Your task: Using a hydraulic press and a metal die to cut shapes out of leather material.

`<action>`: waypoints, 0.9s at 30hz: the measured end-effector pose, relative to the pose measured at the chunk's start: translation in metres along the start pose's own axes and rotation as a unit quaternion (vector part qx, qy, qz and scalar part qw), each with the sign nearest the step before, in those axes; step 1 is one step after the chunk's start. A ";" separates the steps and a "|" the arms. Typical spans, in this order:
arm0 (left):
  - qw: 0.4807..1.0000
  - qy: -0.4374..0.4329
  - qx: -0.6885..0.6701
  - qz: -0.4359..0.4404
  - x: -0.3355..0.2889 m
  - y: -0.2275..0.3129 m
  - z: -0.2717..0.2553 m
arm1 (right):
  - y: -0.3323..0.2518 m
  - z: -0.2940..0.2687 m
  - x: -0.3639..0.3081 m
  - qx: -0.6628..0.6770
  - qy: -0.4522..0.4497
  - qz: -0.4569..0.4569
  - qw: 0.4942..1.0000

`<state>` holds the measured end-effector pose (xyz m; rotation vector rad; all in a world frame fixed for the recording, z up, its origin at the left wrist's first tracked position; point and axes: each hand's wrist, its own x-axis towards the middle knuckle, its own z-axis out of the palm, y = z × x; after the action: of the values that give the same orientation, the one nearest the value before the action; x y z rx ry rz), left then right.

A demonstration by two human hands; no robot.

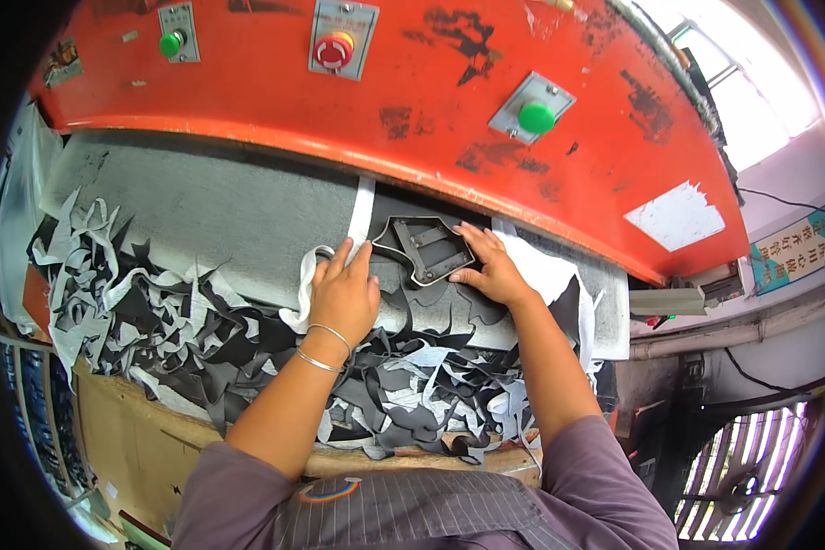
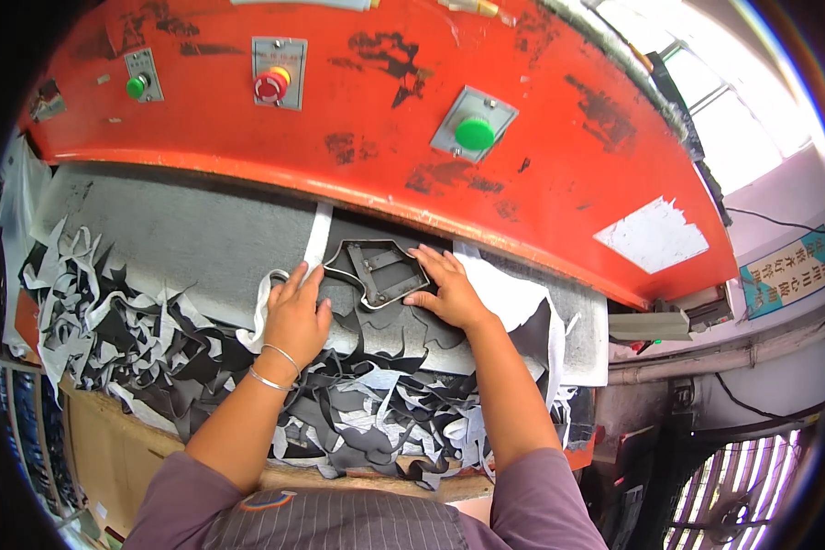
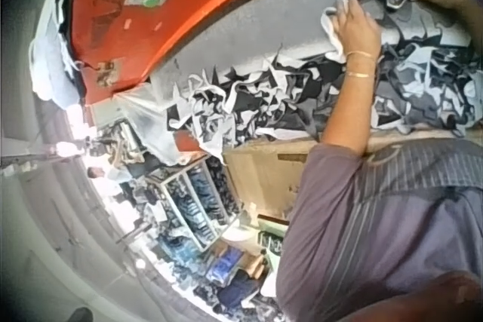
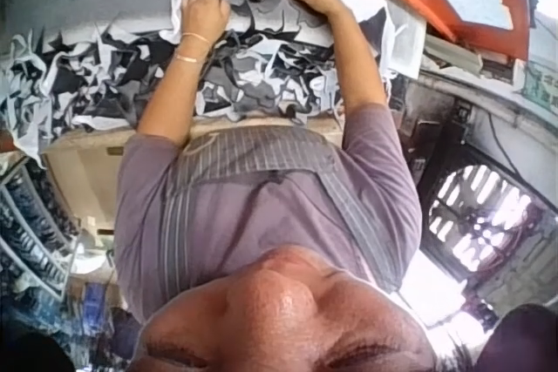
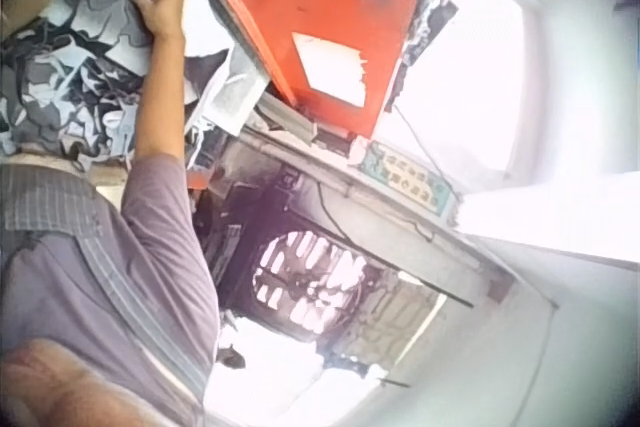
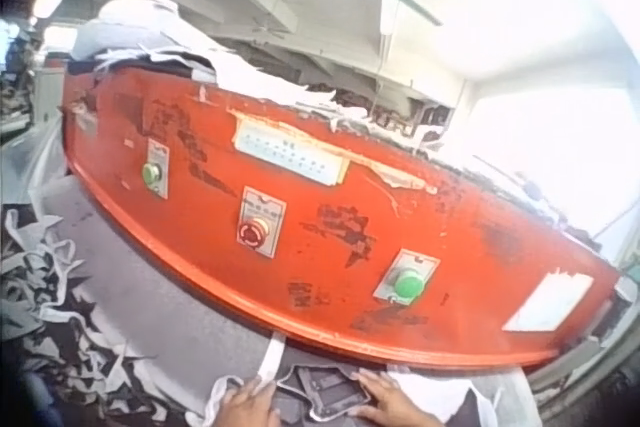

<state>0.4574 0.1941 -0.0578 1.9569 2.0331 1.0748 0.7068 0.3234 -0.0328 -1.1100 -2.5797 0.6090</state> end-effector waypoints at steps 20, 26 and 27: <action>0.969 0.235 -0.069 -0.021 0.050 -0.065 -0.312 | -0.220 -0.103 -0.059 0.174 0.395 0.091 0.897; 0.975 -0.173 -0.126 0.055 -0.141 0.025 -0.210 | -0.265 -0.028 -0.175 0.032 -0.116 0.001 0.993; 0.974 -0.184 -0.119 0.064 -0.170 0.042 -0.201 | -0.271 -0.019 -0.193 0.009 -0.137 -0.010 0.990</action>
<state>0.4100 -0.0445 0.0500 2.0041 1.5328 0.8524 0.6744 0.0186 0.0976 -1.0572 -2.8042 0.8306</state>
